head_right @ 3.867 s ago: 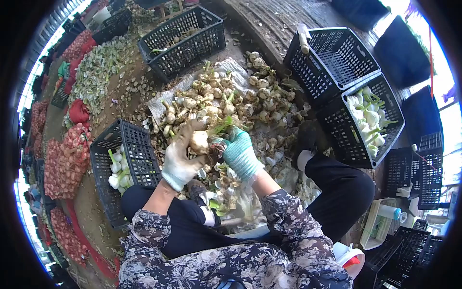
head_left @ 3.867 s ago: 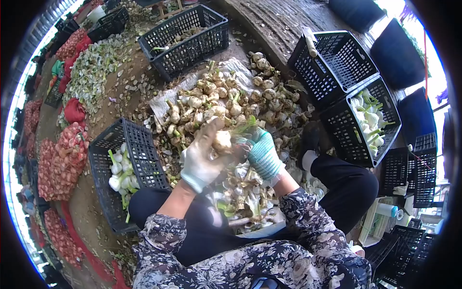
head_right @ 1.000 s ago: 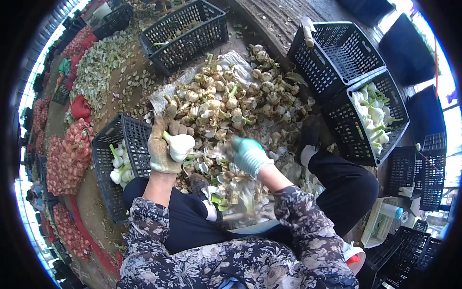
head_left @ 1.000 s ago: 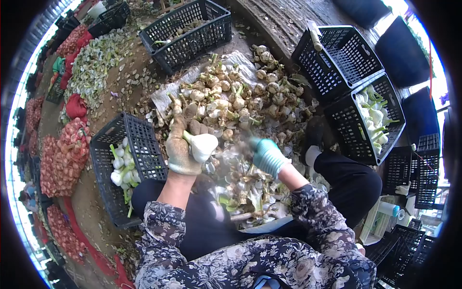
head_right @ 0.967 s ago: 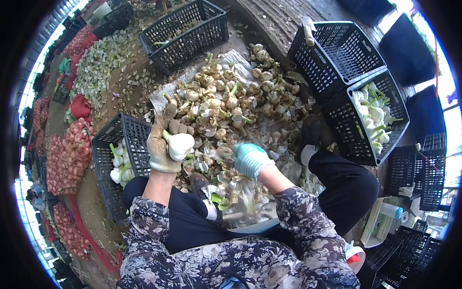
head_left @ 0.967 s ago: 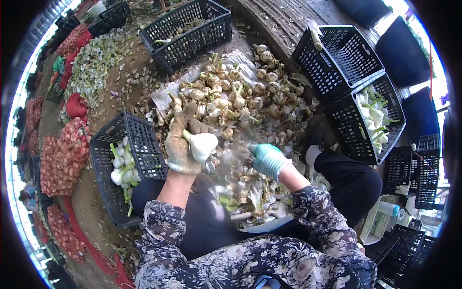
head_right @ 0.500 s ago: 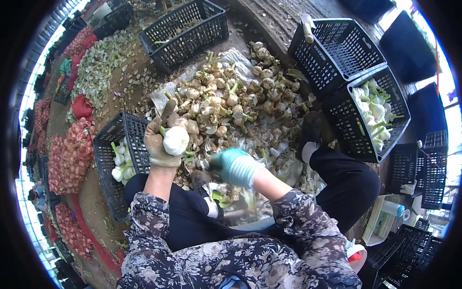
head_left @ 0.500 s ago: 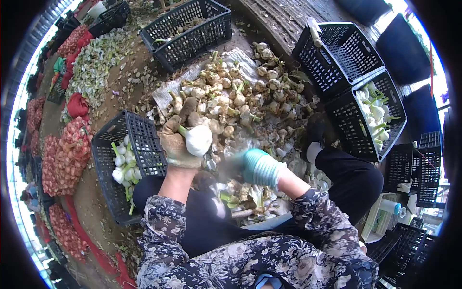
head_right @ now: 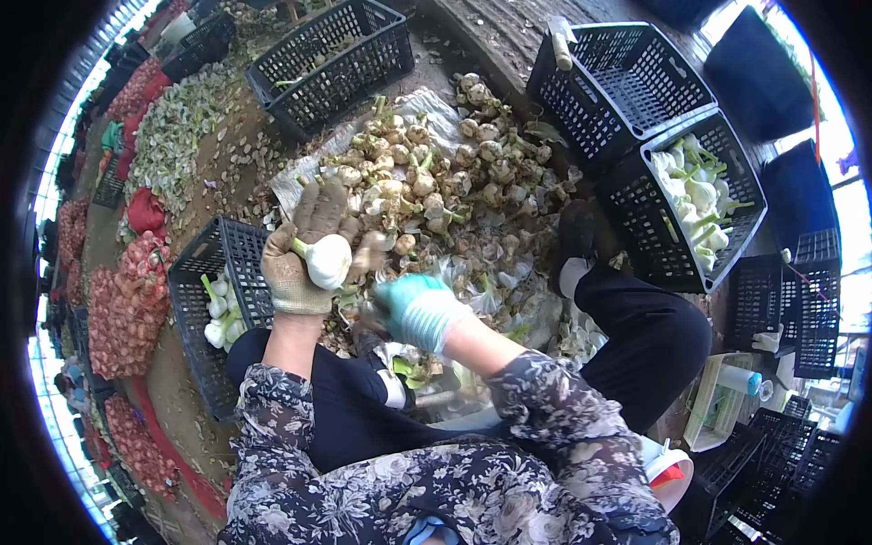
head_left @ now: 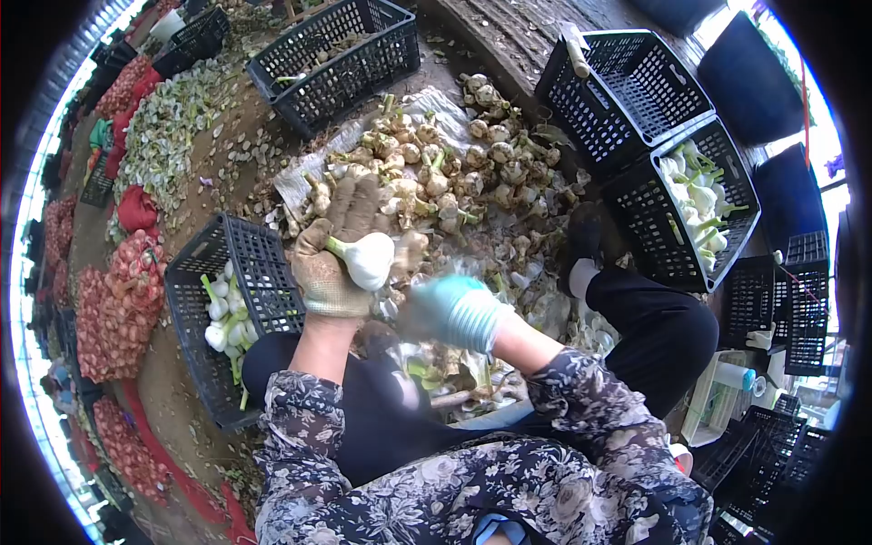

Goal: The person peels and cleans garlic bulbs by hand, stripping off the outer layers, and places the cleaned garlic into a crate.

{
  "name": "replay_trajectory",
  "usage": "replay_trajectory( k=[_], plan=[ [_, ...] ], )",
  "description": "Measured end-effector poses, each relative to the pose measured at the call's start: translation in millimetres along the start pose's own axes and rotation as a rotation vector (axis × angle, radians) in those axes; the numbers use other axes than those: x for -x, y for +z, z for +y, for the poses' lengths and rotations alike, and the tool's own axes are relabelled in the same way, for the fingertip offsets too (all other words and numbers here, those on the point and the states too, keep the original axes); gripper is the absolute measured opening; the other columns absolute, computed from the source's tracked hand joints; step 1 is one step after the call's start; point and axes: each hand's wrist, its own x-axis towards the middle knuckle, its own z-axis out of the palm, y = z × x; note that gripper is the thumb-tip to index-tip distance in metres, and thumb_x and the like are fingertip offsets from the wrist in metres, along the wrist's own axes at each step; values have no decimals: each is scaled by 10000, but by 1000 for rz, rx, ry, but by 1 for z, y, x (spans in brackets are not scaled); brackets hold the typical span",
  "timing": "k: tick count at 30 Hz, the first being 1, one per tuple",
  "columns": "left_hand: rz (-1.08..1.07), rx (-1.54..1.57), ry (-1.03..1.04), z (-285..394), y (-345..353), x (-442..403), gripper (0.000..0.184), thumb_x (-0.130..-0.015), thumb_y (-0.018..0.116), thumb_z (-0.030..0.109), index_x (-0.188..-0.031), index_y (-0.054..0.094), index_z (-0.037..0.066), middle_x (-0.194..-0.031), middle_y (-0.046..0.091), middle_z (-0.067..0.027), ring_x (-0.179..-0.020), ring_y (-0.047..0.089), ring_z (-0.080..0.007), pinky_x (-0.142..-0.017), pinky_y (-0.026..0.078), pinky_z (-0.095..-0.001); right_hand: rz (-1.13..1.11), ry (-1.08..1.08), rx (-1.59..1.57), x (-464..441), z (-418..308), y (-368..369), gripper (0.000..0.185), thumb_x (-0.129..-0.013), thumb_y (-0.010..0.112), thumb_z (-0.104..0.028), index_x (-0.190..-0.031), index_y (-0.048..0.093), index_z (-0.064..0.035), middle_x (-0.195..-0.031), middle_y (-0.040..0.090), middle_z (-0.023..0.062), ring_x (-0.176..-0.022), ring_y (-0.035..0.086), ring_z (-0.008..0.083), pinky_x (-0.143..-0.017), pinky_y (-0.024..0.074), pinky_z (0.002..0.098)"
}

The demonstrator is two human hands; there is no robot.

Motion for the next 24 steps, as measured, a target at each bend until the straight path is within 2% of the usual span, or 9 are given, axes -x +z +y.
replay_trajectory(
  k=[3,7,10,12,14,15,16,19,24],
  plan=[
    [32,-136,98,-7,8,-2,504,-846,359,186,-1306,418,-10,-1337,442,-165,-1220,442,-247,-1004,366,-374,324,67,7,27,13,4,819,-738,712,-249,-1383,247,-58,-1255,455,265,-1085,505,402,-892,438,397],
    [-58,-477,65,-40,-4,-3,478,-884,367,160,-1330,374,-10,-1353,427,-134,-1254,403,-242,-1057,303,-364,521,-252,-858,13,3,4,779,-677,778,-142,-1313,358,21,-1191,535,194,-1064,530,219,-907,428,324],
    [-58,-654,105,-51,-1,-5,427,-936,396,206,-1316,395,12,-1327,450,-98,-1237,396,-223,-1058,277,-349,372,-2,-1421,8,39,-17,501,-763,658,-39,-1211,449,40,-1028,560,114,-887,575,143,-728,500,258],
    [42,-711,165,-41,2,-10,410,-937,427,258,-1278,444,31,-1262,497,-86,-1173,436,-211,-1015,301,-358,352,-259,-1949,12,87,-49,484,-795,650,-126,-1206,445,25,-951,579,106,-793,597,159,-693,524,255],
    [150,-576,120,-30,4,-9,390,-918,468,304,-1197,508,34,-1175,541,-83,-1100,481,-199,-952,344,-355,582,-642,-1843,55,116,-82,700,-809,664,-261,-1315,263,11,-1192,457,196,-960,570,246,-824,531,323],
    [207,-546,109,-29,1,-9,377,-918,469,294,-1188,513,34,-1163,546,-83,-1086,486,-194,-941,350,-347,205,-902,-2171,66,135,-98,730,-780,694,-291,-1306,289,13,-1207,460,187,-1058,527,275,-814,527,320],
    [260,-520,95,-28,-2,-10,364,-918,471,283,-1179,518,34,-1150,550,-83,-1072,491,-190,-930,356,-339,540,-957,-1990,63,114,-116,737,-764,706,-297,-1299,303,9,-1229,455,172,-1044,526,260,-756,535,314],
    [358,-554,49,-26,-10,-13,335,-913,487,248,-1165,522,30,-1080,576,-76,-1002,515,-182,-881,385,-320,635,-367,-1885,4,176,-88,556,-786,682,-269,-1237,475,-18,-1145,567,132,-906,580,227,-723,501,295],
    [456,-606,-25,-23,-26,-19,327,-890,504,186,-1165,517,9,-1049,589,-75,-957,540,-186,-847,412,-330,445,662,-169,-115,190,11,487,-780,636,-346,-1141,549,-30,-1110,582,227,-1024,567,359,-875,453,375]
  ],
)
